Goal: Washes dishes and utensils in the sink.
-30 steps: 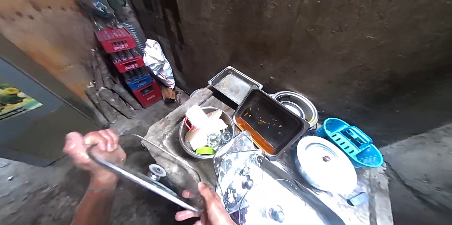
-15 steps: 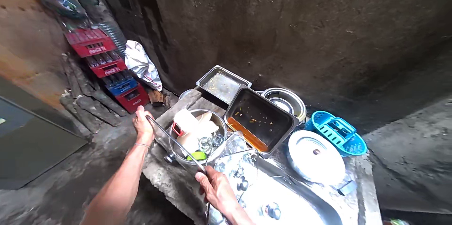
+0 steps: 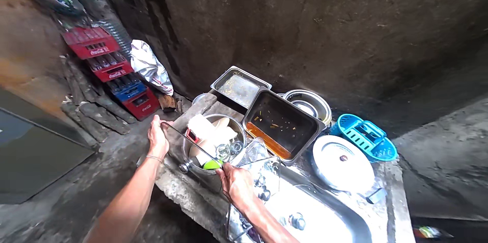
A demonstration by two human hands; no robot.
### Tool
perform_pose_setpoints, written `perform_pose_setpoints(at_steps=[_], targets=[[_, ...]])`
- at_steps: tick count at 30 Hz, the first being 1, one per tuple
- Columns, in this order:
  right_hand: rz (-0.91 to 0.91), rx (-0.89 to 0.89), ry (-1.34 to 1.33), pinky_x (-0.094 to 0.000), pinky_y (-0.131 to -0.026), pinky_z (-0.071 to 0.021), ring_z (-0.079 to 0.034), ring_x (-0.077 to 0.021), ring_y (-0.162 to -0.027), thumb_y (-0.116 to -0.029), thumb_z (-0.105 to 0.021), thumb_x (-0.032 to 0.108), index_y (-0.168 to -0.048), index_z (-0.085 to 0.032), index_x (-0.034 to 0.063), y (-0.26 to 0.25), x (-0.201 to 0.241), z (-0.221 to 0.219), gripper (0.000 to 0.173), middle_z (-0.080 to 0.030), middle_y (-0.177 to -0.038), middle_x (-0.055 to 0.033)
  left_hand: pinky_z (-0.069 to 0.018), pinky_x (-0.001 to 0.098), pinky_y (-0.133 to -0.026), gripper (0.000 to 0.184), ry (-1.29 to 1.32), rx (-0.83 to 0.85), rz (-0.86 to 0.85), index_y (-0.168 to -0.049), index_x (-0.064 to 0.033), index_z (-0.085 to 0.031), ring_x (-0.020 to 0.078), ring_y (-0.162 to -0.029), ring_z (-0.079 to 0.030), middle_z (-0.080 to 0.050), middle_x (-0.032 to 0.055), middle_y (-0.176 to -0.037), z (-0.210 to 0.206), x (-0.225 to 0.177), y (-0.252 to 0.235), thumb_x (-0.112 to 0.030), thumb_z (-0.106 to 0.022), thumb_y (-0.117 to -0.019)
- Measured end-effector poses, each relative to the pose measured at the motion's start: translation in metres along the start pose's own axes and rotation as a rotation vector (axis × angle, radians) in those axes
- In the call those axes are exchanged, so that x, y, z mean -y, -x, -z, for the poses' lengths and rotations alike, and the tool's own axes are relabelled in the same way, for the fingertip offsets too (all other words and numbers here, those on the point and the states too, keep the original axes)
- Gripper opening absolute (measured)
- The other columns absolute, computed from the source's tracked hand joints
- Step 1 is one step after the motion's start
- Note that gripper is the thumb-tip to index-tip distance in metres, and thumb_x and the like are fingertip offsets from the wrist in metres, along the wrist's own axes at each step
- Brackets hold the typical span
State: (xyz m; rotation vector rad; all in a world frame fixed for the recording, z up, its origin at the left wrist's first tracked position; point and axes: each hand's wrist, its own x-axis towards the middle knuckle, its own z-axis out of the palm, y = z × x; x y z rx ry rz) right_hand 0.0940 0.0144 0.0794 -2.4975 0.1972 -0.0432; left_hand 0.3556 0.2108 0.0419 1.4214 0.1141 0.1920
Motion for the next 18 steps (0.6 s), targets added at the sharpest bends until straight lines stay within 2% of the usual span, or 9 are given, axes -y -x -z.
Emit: perform_pose_setpoints(at_steps=[2,4,6,7,8,9,10,14,18], targets=[[0.091,-0.118,0.003,-0.0508,-0.061,-0.0544,-0.071,-0.0307,-0.069,-0.1056,-0.048,0.038,-0.092,-0.069,0.0069,0.0,-0.002,-0.007,0.039,-0.068,-0.072,-0.0111,-0.0563,0.0316,-0.076,0.049,0.082,-0.036,-0.021,-0.078,-0.0085,-0.055,0.0131,-0.071,-0.067,-0.065,0.0009,-0.07,0.003,-0.005,-0.001,-0.032,-0.03,-0.1122],[0.123,-0.155,0.006,-0.0504,-0.059,-0.0538,-0.071,-0.0303,-0.067,-0.1053,-0.049,0.036,-0.092,-0.069,0.0066,-0.003,-0.006,-0.01,0.038,-0.068,-0.072,-0.011,-0.0563,0.0299,-0.077,0.046,0.073,-0.063,-0.042,-0.081,-0.008,-0.057,0.0117,-0.073,-0.067,-0.066,0.0001,-0.072,0.004,-0.004,-0.001,-0.029,-0.032,-0.1121],[0.106,-0.139,0.011,-0.0513,-0.06,-0.0537,-0.071,-0.0314,-0.069,-0.1056,-0.049,0.037,-0.093,-0.069,0.0061,-0.008,-0.01,-0.008,0.039,-0.068,-0.072,-0.0118,-0.0509,0.0315,-0.093,0.047,-0.042,-0.022,-0.086,-0.104,-0.001,-0.066,0.0135,-0.099,-0.066,-0.072,0.0068,-0.102,0.007,0.004,0.004,-0.03,-0.031,-0.1109],[0.089,-0.118,0.01,-0.0519,-0.061,-0.0539,-0.071,-0.032,-0.071,-0.1058,-0.048,0.037,-0.094,-0.069,0.0058,-0.01,-0.01,-0.005,0.039,-0.069,-0.074,-0.0123,-0.0411,0.035,-0.111,0.052,-0.141,0.046,-0.087,-0.131,0.0007,-0.061,0.0168,-0.127,-0.056,-0.063,0.0116,-0.135,0.014,0.011,0.011,-0.035,-0.03,-0.1101],[0.075,-0.093,0.01,-0.0523,-0.063,-0.0541,-0.072,-0.0324,-0.073,-0.1062,-0.047,0.037,-0.096,-0.069,0.0057,-0.011,-0.01,-0.003,0.04,-0.07,-0.076,-0.0127,-0.0273,0.0385,-0.123,0.061,-0.239,0.109,-0.069,-0.152,-0.0012,-0.042,0.0197,-0.148,-0.036,-0.041,0.014,-0.159,0.021,0.017,0.024,-0.042,-0.029,-0.1097],[0.067,-0.072,0.008,-0.0527,-0.065,-0.0544,-0.072,-0.0326,-0.075,-0.1064,-0.047,0.037,-0.097,-0.069,0.0057,-0.012,-0.009,-0.001,0.039,-0.07,-0.077,-0.0131,-0.0185,0.0422,-0.127,0.068,-0.305,0.129,-0.034,-0.161,-0.0027,-0.025,0.0226,-0.155,-0.022,-0.023,0.0159,-0.168,0.024,0.023,0.043,-0.047,-0.028,-0.1093],[0.063,-0.057,0.005,-0.0528,-0.066,-0.0546,-0.072,-0.0327,-0.076,-0.1064,-0.047,0.036,-0.099,-0.069,0.0059,-0.012,-0.009,0.001,0.039,-0.07,-0.079,-0.0132,-0.0172,0.0461,-0.127,0.074,-0.333,0.128,0.013,-0.163,-0.0038,-0.015,0.0254,-0.157,-0.016,-0.014,0.0173,-0.17,0.026,0.03,0.069,-0.051,-0.029,-0.1084],[0.039,-0.008,-0.016,-0.0536,-0.071,-0.0547,-0.072,-0.0339,-0.081,-0.1072,-0.045,0.037,-0.102,-0.069,0.0061,-0.013,-0.011,0.005,0.039,-0.071,-0.082,-0.0144,-0.038,0.0554,-0.115,0.095,-0.261,0.168,0.152,-0.165,-0.0146,-0.002,0.0301,-0.15,-0.031,-0.015,0.0169,-0.169,0.016,0.055,0.171,-0.057,-0.053,-0.0977],[-0.047,0.07,0.014,-0.0554,-0.076,-0.0547,-0.072,-0.0343,-0.088,-0.1079,-0.042,0.04,-0.109,-0.068,0.0081,-0.02,-0.017,0.012,0.041,-0.072,-0.088,-0.0146,-0.0428,0.056,-0.111,0.083,-0.223,0.146,0.172,-0.165,-0.0168,-0.007,0.0307,-0.146,-0.039,-0.023,0.0166,-0.166,0.001,0.065,0.18,-0.043,-0.056,-0.1027]])
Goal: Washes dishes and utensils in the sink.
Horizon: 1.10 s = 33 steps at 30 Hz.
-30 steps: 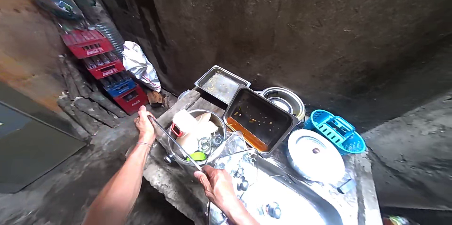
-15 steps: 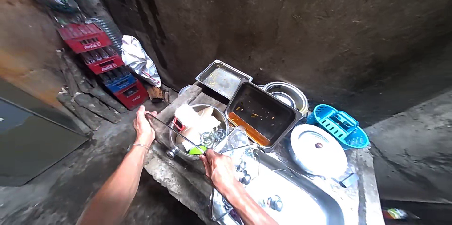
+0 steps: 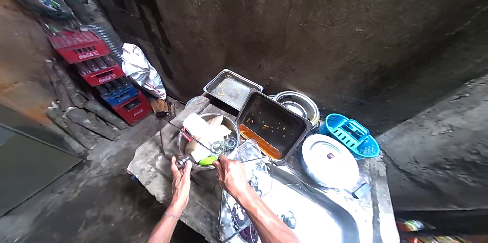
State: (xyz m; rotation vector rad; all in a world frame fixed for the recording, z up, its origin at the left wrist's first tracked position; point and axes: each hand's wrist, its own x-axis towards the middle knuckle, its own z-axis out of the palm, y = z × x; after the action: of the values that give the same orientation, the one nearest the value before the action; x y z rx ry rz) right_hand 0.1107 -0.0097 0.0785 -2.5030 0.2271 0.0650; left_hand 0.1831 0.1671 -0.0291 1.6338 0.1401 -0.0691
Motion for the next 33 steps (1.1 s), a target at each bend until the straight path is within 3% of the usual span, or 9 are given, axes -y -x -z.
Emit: perform_pose_setpoints(at_steps=[8,12,18,20,23,26,28,30,33], targets=[[-0.041,0.09,-0.021,-0.0572,-0.083,-0.0542,-0.072,-0.036,-0.096,-0.1085,-0.04,0.047,-0.114,-0.066,0.009,-0.001,-0.008,0.011,0.047,-0.072,-0.094,-0.0166,-0.047,0.0517,-0.108,0.084,-0.121,-0.009,-0.044,-0.164,-0.0113,-0.013,0.0303,-0.141,-0.046,-0.031,0.0201,-0.162,-0.007,0.001,-0.003,-0.04,-0.061,-0.1006],[-0.079,0.07,-0.164,-0.0572,-0.087,-0.055,-0.071,-0.0334,-0.095,-0.1018,-0.049,0.06,-0.136,-0.062,0.0125,0.004,-0.018,0.014,0.06,-0.073,-0.099,-0.0147,-0.0454,0.0541,-0.11,0.091,-0.101,-0.015,-0.034,-0.164,-0.0111,-0.011,0.032,-0.145,-0.041,-0.028,0.0207,-0.163,-0.003,0.004,0.0,-0.04,-0.067,-0.0973],[0.02,-0.08,-0.36,-0.0489,-0.082,-0.0576,-0.072,-0.0238,-0.085,-0.1056,-0.05,0.045,-0.141,-0.059,0.0082,0.063,-0.053,0.022,0.051,-0.074,-0.099,-0.0095,-0.0305,0.0448,-0.123,0.091,-0.114,-0.052,-0.083,-0.161,0.0008,-0.011,0.0318,-0.152,-0.028,-0.021,0.025,-0.166,0.011,0.002,0.021,-0.037,-0.065,-0.0977],[0.025,-0.133,-0.394,-0.046,-0.08,-0.0589,-0.071,-0.0214,-0.082,-0.1063,-0.051,0.038,-0.135,-0.063,0.0063,0.102,-0.085,0.013,0.045,-0.074,-0.097,-0.0095,-0.0375,0.0412,-0.118,0.079,-0.106,-0.044,-0.194,-0.157,0.0079,-0.02,0.0311,-0.147,-0.038,-0.029,0.0285,-0.161,0.017,-0.008,0.045,-0.029,-0.06,-0.0999],[-0.246,-0.107,-0.355,-0.048,-0.088,-0.0584,-0.073,-0.0238,-0.092,-0.1052,-0.053,0.034,-0.131,-0.066,0.0058,0.173,-0.157,-0.016,0.041,-0.075,-0.105,-0.0115,-0.0563,0.036,-0.097,0.062,-0.065,0.205,-0.488,-0.147,0.0123,-0.032,0.0191,-0.123,-0.061,-0.055,0.022,-0.14,0.011,-0.031,0.099,-0.025,-0.052,-0.102],[-0.654,-0.151,-0.298,-0.0501,-0.098,-0.0545,-0.07,-0.0299,-0.107,-0.1044,-0.054,0.025,-0.133,-0.064,0.0026,0.247,-0.231,-0.044,0.037,-0.071,-0.119,-0.0178,-0.0616,0.0379,-0.092,0.036,-0.036,0.668,-0.505,-0.13,-0.0056,-0.062,0.0169,-0.106,-0.072,-0.073,0.0066,-0.12,-0.02,-0.045,0.159,-0.032,-0.053,-0.1063],[-0.846,-0.199,-0.29,-0.0525,-0.101,-0.0527,-0.069,-0.0343,-0.112,-0.1035,-0.057,0.022,-0.135,-0.062,0.0002,0.281,-0.257,-0.047,0.039,-0.069,-0.125,-0.0211,-0.0537,0.0423,-0.104,0.045,-0.292,0.869,-0.372,-0.14,0.0027,-0.056,0.0254,-0.124,-0.064,-0.064,0.0171,-0.136,-0.046,-0.035,0.186,-0.02,-0.059,-0.1009],[-0.961,-0.223,-0.314,-0.0533,-0.106,-0.049,-0.065,-0.0362,-0.12,-0.102,-0.059,0.022,-0.136,-0.062,-0.0003,0.3,-0.277,-0.047,0.041,-0.067,-0.128,-0.022,-0.0368,0.0466,-0.119,0.067,-0.707,0.966,-0.258,-0.154,0.0002,-0.039,0.0319,-0.146,-0.042,-0.04,0.0195,-0.159,-0.073,-0.019,0.193,-0.027,-0.063,-0.0979],[-1.025,-0.299,-0.52,-0.0508,-0.105,-0.0495,-0.064,-0.034,-0.12,-0.1017,-0.062,0.018,-0.133,-0.062,-0.0022,0.311,-0.289,-0.041,0.038,-0.066,-0.128,-0.0233,-0.0333,0.0482,-0.121,0.074,-1.025,1.014,-0.325,-0.158,0.0019,-0.031,0.0383,-0.147,-0.038,-0.041,0.025,-0.157,-0.111,-0.002,0.187,-0.035,-0.058,-0.1]])
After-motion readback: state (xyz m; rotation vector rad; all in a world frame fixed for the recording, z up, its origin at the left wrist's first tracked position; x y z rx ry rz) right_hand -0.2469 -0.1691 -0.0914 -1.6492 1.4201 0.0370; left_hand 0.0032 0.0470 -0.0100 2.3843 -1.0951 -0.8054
